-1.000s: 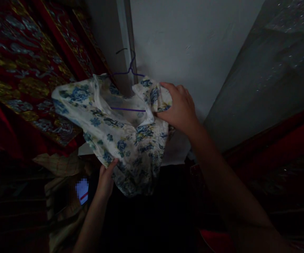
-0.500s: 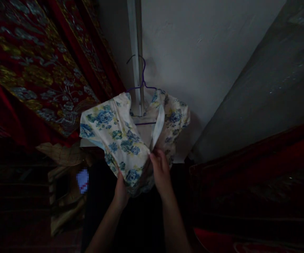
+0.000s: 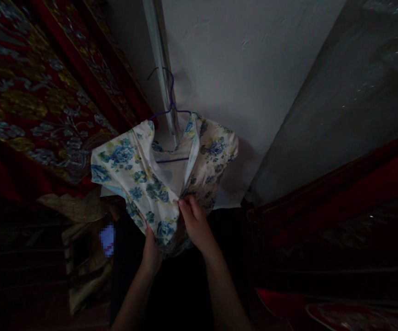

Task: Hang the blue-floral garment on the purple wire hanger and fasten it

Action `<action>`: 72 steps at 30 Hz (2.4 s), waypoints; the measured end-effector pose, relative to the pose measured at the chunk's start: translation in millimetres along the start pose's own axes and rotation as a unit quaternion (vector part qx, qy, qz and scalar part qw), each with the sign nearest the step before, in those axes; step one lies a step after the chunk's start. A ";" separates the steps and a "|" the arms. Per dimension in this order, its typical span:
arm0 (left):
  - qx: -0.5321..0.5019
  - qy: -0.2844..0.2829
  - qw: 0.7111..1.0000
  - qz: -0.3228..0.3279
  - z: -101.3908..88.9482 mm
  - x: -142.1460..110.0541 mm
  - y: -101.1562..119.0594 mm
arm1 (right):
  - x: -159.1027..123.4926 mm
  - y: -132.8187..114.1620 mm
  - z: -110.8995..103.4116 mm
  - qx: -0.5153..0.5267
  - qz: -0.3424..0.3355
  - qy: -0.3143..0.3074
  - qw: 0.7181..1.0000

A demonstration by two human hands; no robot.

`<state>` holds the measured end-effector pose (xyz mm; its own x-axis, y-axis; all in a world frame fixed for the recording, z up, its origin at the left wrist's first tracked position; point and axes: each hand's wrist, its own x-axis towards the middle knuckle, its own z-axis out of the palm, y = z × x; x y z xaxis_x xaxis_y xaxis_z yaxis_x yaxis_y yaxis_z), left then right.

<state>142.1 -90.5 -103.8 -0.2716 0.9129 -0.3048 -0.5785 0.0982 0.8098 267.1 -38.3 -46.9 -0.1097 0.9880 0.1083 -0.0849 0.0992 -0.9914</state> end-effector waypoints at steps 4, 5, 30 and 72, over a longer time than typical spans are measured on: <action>0.010 -0.004 1.000 0.004 1.7 -1.4 -6.5 | -0.9 -4.2 -2.4 -0.001 -0.011 -0.010 1.000; 0.014 -0.003 1.000 0.017 1.7 -1.4 -7.1 | -0.4 -5.8 -3.5 0.004 -0.009 -0.011 1.000; 0.313 -0.104 0.903 0.275 37.2 21.4 16.2 | 58.7 -84.0 0.4 0.055 -0.011 -0.030 0.998; -0.242 -0.044 0.960 0.136 -34.1 76.6 95.6 | -7.9 -12.7 25.2 0.035 0.031 -0.066 0.997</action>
<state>39.7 -24.7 -66.9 -0.4086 0.9111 -0.0543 -0.7913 -0.3240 0.5185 244.1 -50.3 -33.3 -0.2450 0.9676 0.0608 -0.1420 0.0262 -0.9895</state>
